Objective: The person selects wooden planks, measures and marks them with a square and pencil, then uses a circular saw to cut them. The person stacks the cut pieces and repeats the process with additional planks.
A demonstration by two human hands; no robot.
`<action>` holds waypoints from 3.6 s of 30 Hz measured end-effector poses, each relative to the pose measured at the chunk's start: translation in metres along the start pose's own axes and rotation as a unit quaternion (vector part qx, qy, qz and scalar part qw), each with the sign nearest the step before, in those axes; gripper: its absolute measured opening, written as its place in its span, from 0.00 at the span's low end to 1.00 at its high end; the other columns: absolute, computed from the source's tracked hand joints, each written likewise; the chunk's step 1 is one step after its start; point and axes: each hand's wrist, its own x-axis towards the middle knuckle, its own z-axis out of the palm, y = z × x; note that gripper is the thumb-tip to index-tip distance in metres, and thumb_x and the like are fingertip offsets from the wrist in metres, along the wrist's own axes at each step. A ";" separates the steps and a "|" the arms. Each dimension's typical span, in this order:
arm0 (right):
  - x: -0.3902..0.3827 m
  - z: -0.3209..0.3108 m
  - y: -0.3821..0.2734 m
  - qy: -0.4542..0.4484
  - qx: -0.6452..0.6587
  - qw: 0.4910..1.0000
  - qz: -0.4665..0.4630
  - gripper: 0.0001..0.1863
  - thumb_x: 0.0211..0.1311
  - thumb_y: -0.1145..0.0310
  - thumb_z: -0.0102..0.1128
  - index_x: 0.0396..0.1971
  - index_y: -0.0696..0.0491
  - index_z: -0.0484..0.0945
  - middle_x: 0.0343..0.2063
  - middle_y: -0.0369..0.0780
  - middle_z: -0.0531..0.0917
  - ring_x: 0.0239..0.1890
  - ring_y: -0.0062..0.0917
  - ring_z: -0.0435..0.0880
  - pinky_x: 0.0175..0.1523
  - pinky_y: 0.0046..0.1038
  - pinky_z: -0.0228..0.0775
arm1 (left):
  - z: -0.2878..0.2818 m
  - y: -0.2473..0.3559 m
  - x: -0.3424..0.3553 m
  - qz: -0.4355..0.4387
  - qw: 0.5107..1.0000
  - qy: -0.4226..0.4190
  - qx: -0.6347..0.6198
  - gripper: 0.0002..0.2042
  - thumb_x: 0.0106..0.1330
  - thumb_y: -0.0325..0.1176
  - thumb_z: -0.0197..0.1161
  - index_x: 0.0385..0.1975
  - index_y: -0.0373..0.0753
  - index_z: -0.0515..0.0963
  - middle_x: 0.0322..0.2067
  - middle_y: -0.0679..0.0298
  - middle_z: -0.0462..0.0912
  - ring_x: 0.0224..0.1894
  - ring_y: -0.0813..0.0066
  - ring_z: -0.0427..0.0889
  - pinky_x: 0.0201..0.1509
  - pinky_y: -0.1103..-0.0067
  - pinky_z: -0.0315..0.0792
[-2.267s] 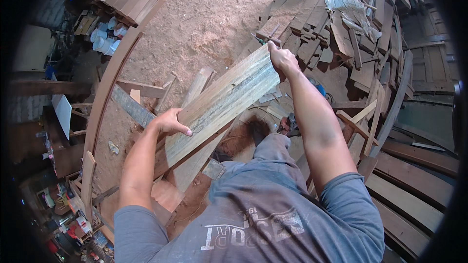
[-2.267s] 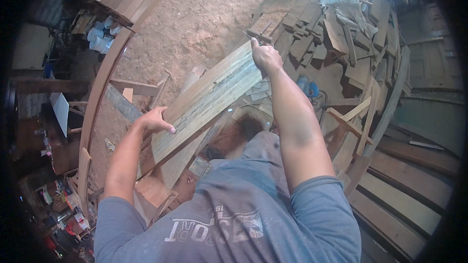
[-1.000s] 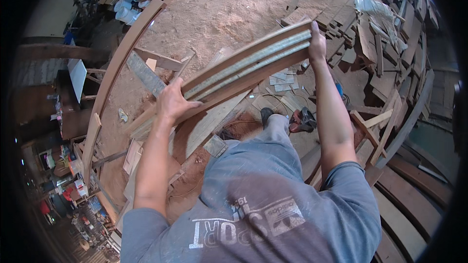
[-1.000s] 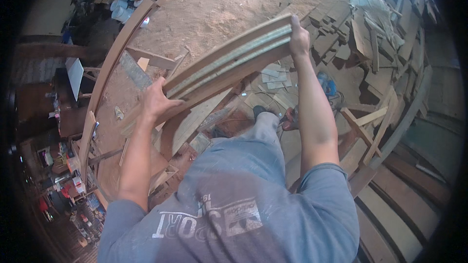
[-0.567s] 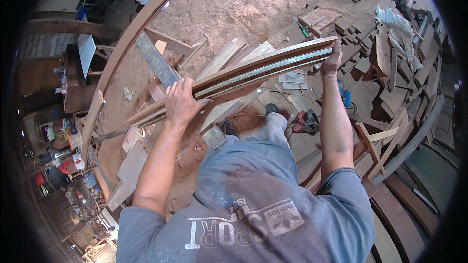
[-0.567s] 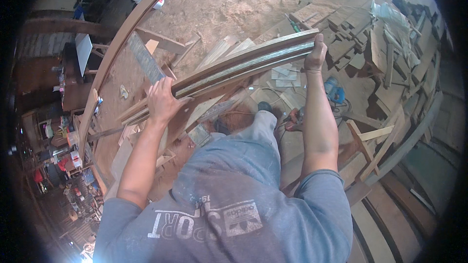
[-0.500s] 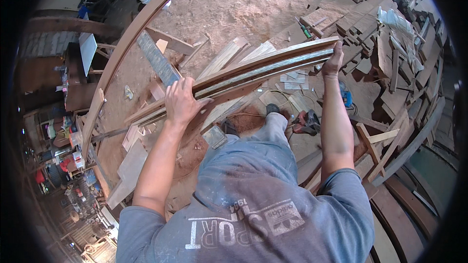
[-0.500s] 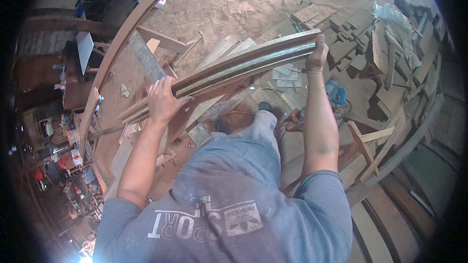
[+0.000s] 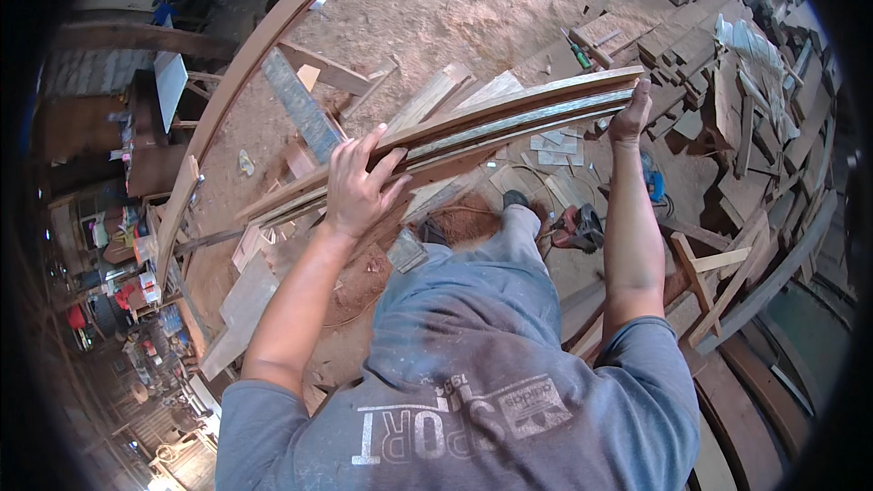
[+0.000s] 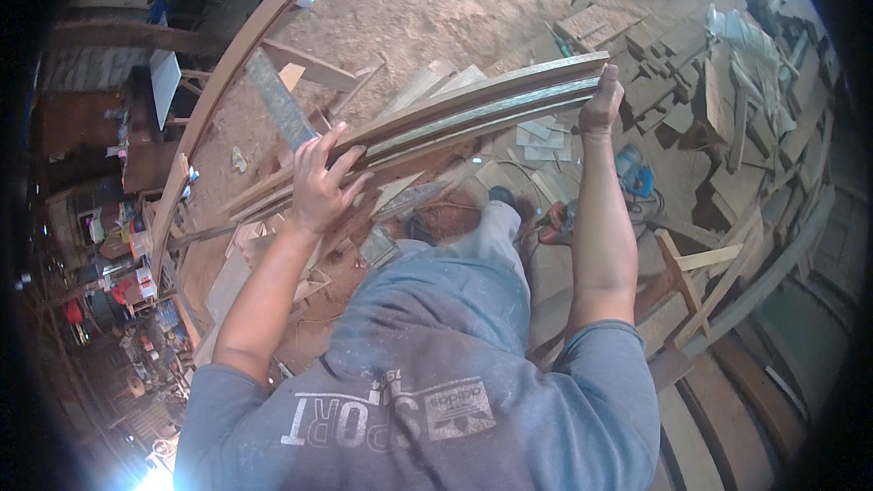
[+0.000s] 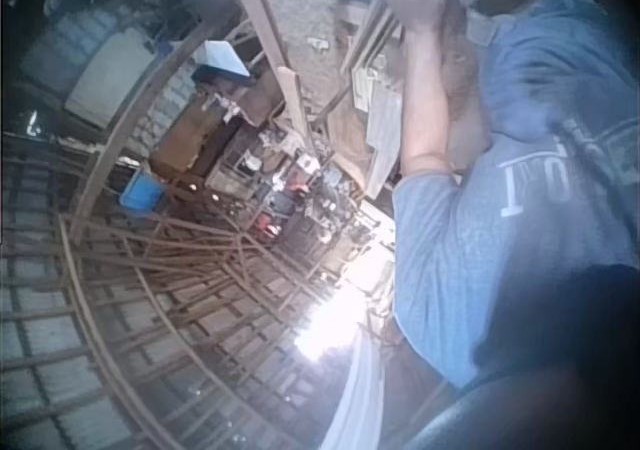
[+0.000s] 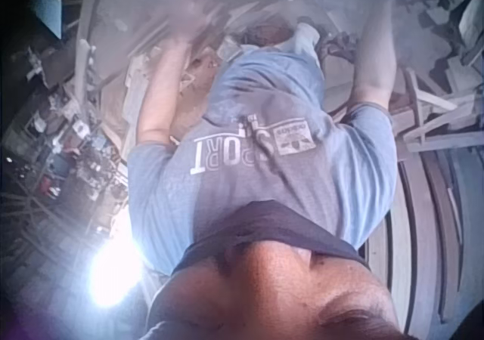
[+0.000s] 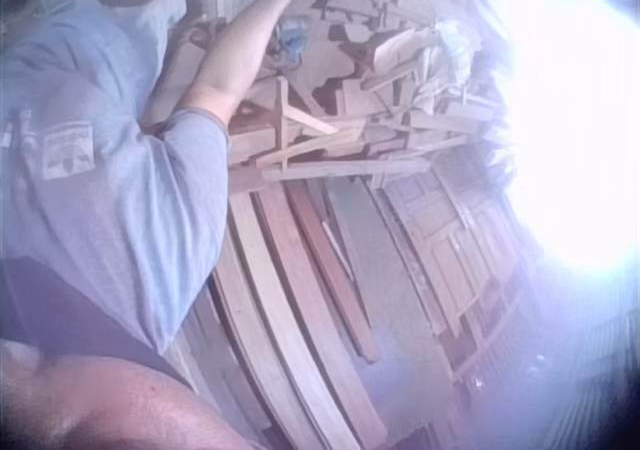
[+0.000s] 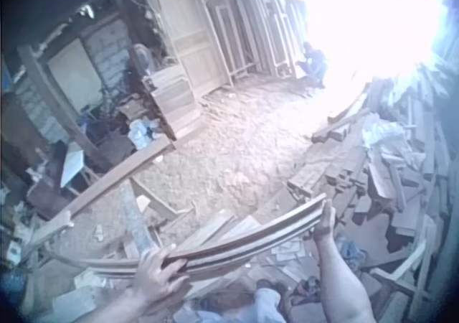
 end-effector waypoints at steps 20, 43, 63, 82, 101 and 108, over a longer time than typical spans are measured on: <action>-0.016 0.009 -0.045 -0.077 0.032 0.996 -0.011 0.36 0.72 0.49 0.57 0.64 0.67 0.79 0.53 0.49 0.89 0.58 0.34 0.87 0.69 0.34 0.73 | 0.021 0.004 -0.005 -0.006 0.999 0.039 0.027 0.21 0.56 0.36 0.81 0.52 0.54 0.86 0.65 0.63 0.79 0.59 0.57 0.79 0.61 0.59 0.67; -0.012 0.008 -0.025 -0.068 0.082 0.994 -0.022 0.33 0.72 0.53 0.57 0.64 0.66 0.76 0.55 0.54 0.87 0.60 0.42 0.87 0.70 0.43 0.75 | 0.024 0.007 -0.019 -0.030 0.996 0.075 0.034 0.19 0.58 0.41 0.80 0.51 0.55 0.90 0.71 0.62 0.78 0.67 0.57 0.79 0.70 0.55 0.63; -0.012 -0.003 0.004 -0.051 0.019 0.997 -0.061 0.25 0.81 0.53 0.51 0.53 0.62 0.81 0.50 0.40 0.85 0.56 0.27 0.79 0.65 0.34 0.69 | 0.023 0.004 -0.024 0.000 0.996 0.069 0.059 0.25 0.57 0.42 0.79 0.57 0.57 0.85 0.70 0.58 0.76 0.65 0.54 0.78 0.61 0.51 0.67; -0.010 0.015 -0.005 -0.004 0.071 0.997 -0.024 0.54 0.82 0.24 0.29 0.59 0.65 0.83 0.41 0.39 0.90 0.45 0.23 0.86 0.54 0.28 0.76 | 0.025 0.006 -0.018 -0.003 0.996 0.061 0.067 0.30 0.57 0.38 0.80 0.63 0.60 0.80 0.70 0.63 0.76 0.62 0.56 0.78 0.62 0.56 0.66; -0.011 0.017 -0.011 0.004 0.040 0.999 -0.036 0.51 0.83 0.27 0.31 0.54 0.66 0.85 0.40 0.42 0.91 0.46 0.26 0.87 0.55 0.31 0.78 | -0.006 -0.001 0.016 -0.134 0.987 -0.084 -0.001 0.30 0.48 0.45 0.86 0.49 0.43 0.81 0.41 0.58 0.88 0.43 0.51 0.90 0.47 0.58 0.83; -0.004 0.032 -0.040 0.023 -0.052 0.998 -0.032 0.42 0.88 0.37 0.36 0.46 0.64 0.88 0.41 0.44 0.92 0.47 0.29 0.87 0.57 0.34 0.77 | -0.008 -0.024 0.032 -0.168 0.977 -0.116 -0.056 0.32 0.45 0.50 0.87 0.49 0.43 0.82 0.43 0.53 0.92 0.45 0.47 0.92 0.50 0.59 0.85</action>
